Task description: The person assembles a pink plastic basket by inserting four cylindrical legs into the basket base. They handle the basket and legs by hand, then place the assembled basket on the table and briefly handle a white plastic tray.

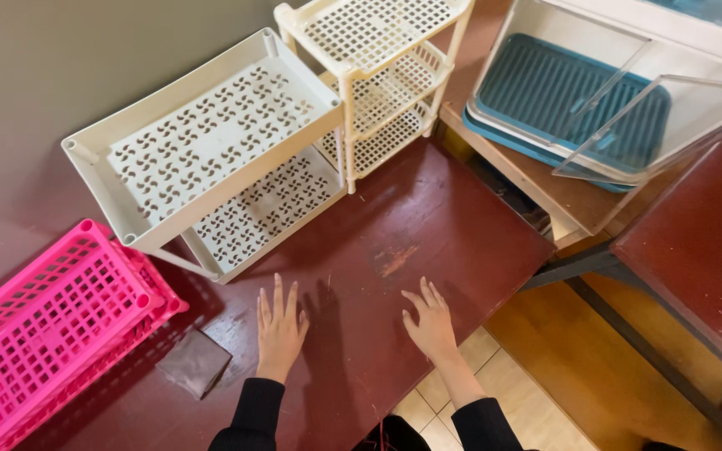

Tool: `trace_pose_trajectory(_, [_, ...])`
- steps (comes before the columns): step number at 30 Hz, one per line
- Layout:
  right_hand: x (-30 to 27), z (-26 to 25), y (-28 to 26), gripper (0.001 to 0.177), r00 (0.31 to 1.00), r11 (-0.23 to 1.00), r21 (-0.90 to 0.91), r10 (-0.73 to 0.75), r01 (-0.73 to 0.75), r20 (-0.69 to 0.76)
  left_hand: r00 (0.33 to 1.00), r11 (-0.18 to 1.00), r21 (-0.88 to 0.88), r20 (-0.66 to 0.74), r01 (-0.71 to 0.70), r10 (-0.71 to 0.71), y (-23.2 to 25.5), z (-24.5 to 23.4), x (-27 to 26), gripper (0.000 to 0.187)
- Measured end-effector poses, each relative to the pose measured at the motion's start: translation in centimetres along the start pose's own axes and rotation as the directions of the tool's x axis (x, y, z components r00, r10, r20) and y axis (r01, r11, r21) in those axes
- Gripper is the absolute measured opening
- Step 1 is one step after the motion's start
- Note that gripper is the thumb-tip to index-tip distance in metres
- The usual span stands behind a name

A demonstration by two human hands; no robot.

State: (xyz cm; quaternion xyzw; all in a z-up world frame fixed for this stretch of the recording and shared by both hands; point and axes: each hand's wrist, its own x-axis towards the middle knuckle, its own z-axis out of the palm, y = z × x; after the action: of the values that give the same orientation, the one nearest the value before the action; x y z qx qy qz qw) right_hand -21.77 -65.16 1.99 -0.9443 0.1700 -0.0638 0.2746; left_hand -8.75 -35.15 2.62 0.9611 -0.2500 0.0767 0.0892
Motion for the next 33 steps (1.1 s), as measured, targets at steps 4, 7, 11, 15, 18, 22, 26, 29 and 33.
trace_pose_trajectory(4, [1.7, -0.5, 1.3, 0.047, 1.0, 1.0, 0.011, -0.002, 0.002, 0.001, 0.999, 0.999, -0.017, 0.02, -0.028, 0.029, 1.1, 0.5, 2.0, 0.069])
trace_pose_trajectory(7, [4.0, -0.7, 0.8, 0.049, 0.999, 0.998, 0.053, -0.034, 0.033, 0.035, 0.999, 0.999, -0.006, 0.027, -0.042, 0.042, 0.6, 0.8, 4.1, 0.071])
trace_pose_trajectory(11, [7.8, -1.6, -3.4, 0.05, 0.997, 0.974, 0.223, -0.053, 0.038, 0.061, 0.999, 0.999, 0.031, 0.01, -0.04, 0.039, -0.3, 0.1, 7.6, 0.073])
trace_pose_trajectory(15, [9.7, -3.4, -8.6, 0.05, 0.976, 0.943, 0.313, -0.163, 0.111, 0.144, 0.999, 1.0, 0.013, -0.048, -0.012, 0.013, -0.9, -0.9, 9.1, 0.073])
trace_pose_trajectory(18, [10.3, -5.4, -12.0, 0.052, 0.926, 0.942, 0.131, -0.331, 0.31, 0.184, 0.997, 1.0, -0.009, -0.083, 0.004, -0.005, -1.1, -1.7, 9.1, 0.072])
trace_pose_trajectory(22, [11.5, -6.2, -14.2, 0.054, 0.896, 0.903, 0.115, -0.426, 0.413, 0.127, 0.994, 0.999, -0.053, -0.112, 0.006, -0.012, -2.0, -2.2, 8.1, 0.072])
trace_pose_trajectory(26, [13.2, -6.0, -15.4, 0.058, 0.907, 0.918, 0.103, -0.394, 0.382, 0.151, 0.995, 1.0, 0.014, -0.097, 0.022, -0.02, -3.2, -2.8, 7.3, 0.072])
trace_pose_trajectory(29, [14.4, -5.5, -15.8, 0.062, 0.898, 0.904, 0.09, -0.426, 0.418, 0.111, 0.979, 0.998, 0.019, -0.197, 0.055, -0.05, -4.4, -2.8, 6.6, 0.073])
trace_pose_trajectory(33, [16.2, -5.6, -17.0, 0.067, 0.847, 0.846, 0.053, -0.528, 0.531, -0.061, 0.688, 0.926, 0.348, -0.708, 0.143, 0.16, -6.8, -4.3, 7.4, 0.083])
